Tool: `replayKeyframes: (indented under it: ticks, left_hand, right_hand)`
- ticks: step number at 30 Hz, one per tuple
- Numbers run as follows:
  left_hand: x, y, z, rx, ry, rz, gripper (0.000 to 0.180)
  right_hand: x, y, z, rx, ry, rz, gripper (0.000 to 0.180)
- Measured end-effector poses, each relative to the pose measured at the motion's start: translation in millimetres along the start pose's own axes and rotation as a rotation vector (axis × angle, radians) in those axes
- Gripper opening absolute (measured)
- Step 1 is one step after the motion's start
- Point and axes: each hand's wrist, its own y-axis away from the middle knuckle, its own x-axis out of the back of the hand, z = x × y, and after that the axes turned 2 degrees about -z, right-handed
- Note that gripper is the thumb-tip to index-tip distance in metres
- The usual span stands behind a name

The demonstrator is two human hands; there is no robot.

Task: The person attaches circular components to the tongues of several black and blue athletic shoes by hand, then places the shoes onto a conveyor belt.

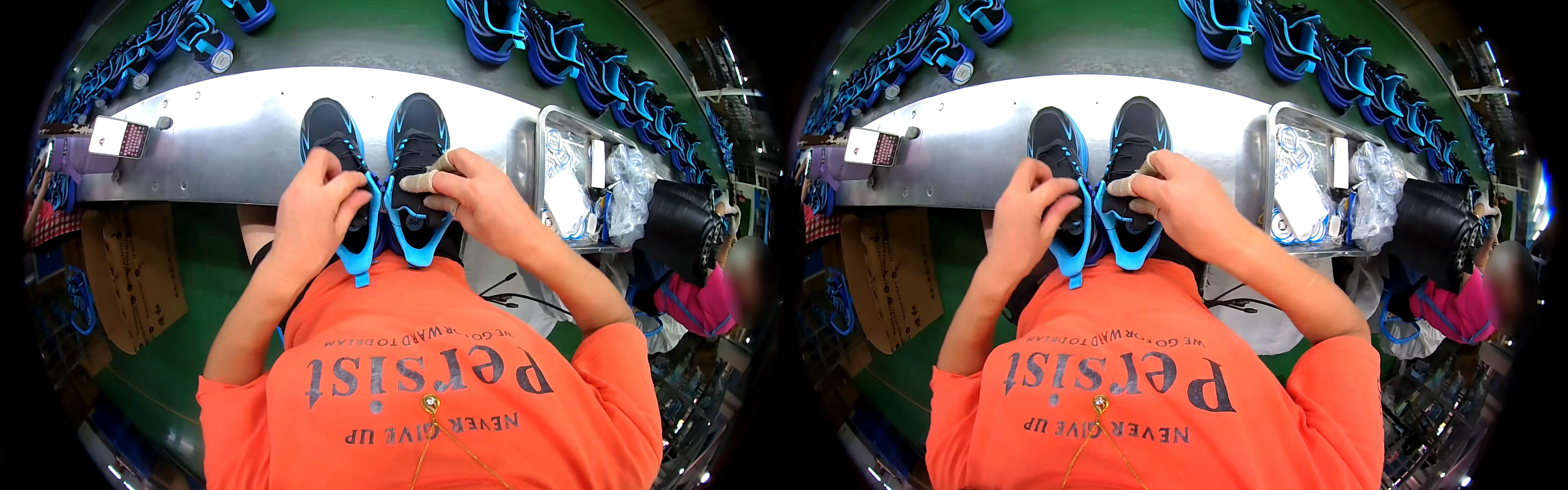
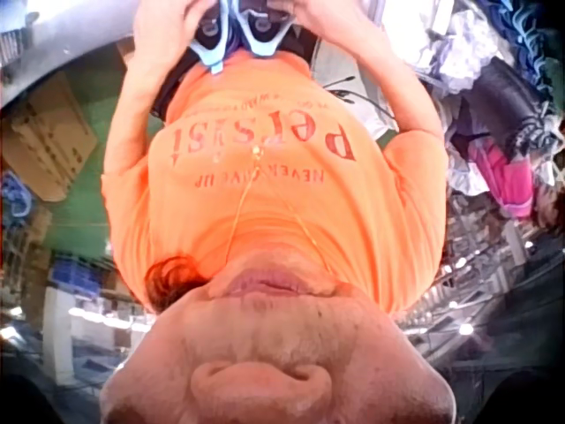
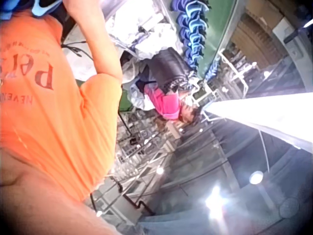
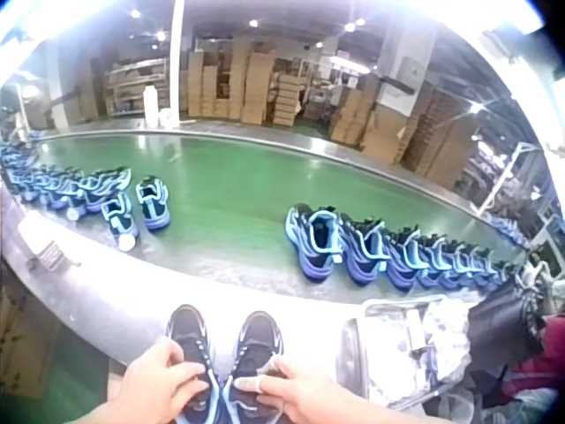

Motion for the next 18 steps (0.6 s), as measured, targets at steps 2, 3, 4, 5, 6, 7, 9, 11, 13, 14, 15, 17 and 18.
replayKeyframes:
  ticks: [2,3,4,5,6,7,9,11,13,14,15,17,18]
  left_hand:
    - [-6,10,-2,0.056,0.106,0.039,0.023]
    - [-2,9,-4,0.052,0.11,0.022,0.023]
    - [3,7,-5,0.049,0.116,0.005,0.024]
    - [6,9,-6,0.056,0.117,-0.004,0.024]
    - [5,5,-9,0.048,0.114,-0.011,0.022]
    - [8,4,-9,0.1,0.179,-0.045,0.021]
    - [14,-3,-9,0.177,0.327,-0.125,0.021]
    - [15,12,-15,0.186,0.421,-0.143,0.021]
    - [14,9,-14,0.078,0.341,-0.077,0.02]
    - [18,5,-6,0.043,0.231,-0.07,0.018]
    - [19,-1,3,0.002,0.125,-0.061,0.016]
    - [14,-2,3,0.131,0.157,-0.072,0.012]
    - [11,1,-3,0.189,0.251,-0.072,0.012]
  right_hand:
    - [-10,6,-1,-0.056,0.158,0.087,0.037]
    - [-13,8,-1,-0.085,0.238,0.131,0.037]
    - [-9,6,-3,-0.109,0.169,0.13,0.036]
    - [-1,2,-7,-0.088,0.07,0.067,0.035]
    - [10,-3,-11,-0.069,-0.031,0.01,0.034]
    - [15,-8,-11,-0.05,-0.132,-0.046,0.034]
    - [7,-7,-5,-0.151,0.016,-0.05,0.036]
    - [-3,-6,-6,-0.313,0.111,-0.052,0.041]
    - [5,-9,-7,-0.207,0.039,-0.042,0.038]
    - [10,-12,-5,-0.108,-0.05,-0.039,0.036]
    - [14,-15,-3,-0.01,-0.131,-0.032,0.034]
    - [7,-17,-1,-0.043,-0.057,-0.036,0.036]
    - [2,-16,-2,-0.131,0.011,-0.04,0.038]
